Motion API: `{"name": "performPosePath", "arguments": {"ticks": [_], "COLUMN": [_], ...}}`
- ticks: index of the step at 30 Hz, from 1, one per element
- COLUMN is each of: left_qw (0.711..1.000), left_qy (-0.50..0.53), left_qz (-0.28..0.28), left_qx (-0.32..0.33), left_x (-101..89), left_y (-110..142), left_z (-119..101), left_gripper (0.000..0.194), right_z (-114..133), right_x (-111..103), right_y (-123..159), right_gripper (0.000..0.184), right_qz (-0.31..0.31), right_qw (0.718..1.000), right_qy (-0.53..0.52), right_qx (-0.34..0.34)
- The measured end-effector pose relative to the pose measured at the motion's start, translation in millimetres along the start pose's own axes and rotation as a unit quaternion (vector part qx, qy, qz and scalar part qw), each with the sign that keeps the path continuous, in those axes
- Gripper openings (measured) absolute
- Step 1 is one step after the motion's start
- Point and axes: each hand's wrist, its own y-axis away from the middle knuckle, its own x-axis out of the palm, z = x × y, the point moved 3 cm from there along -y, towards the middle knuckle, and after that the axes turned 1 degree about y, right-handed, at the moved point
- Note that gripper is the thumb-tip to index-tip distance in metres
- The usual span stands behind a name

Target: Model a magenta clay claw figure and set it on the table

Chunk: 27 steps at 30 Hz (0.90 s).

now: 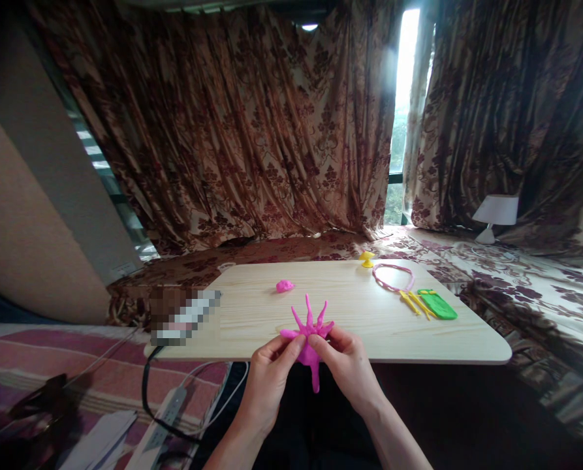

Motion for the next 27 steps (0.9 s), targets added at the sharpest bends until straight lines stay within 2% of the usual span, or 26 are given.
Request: {"name": "performPosePath", "arguments": {"ticks": [5, 11, 16, 22, 27], "left_qw": [0.999, 1.000, 0.999, 0.998, 0.998], "left_qy": [0.029, 0.008, 0.021, 0.031, 0.030], "left_qz": [0.007, 0.001, 0.012, 0.031, 0.034], "left_qx": [-0.012, -0.018, -0.033, -0.042, -0.047], "left_x": [2.3, -1.3, -5.3, -1.9, -0.5], "left_y": [0.6, -0.5, -2.0, -1.4, -0.6], "left_z": [-2.6, 4.1, 11.5, 9.3, 7.7], "left_gripper": [0.023, 0.029, 0.030, 0.028, 0.029], "right_z": [1.7, -0.9, 0.8, 5.4, 3.6], "right_x": [-0.2, -3.0, -2.5, -8.2, -8.6], "right_y": [-0.2, 0.5, 1.0, -1.5, -2.1], "right_gripper": [0.027, 0.019, 0.021, 0.025, 0.028], "right_qz": [-0.006, -0.007, 0.020, -0.015, -0.007], "right_qw": [1.000, 1.000, 1.000, 0.999, 0.999], "right_qy": [0.010, 0.017, 0.005, 0.025, 0.035], "right_qx": [0.003, -0.004, 0.013, -0.014, -0.012]}}
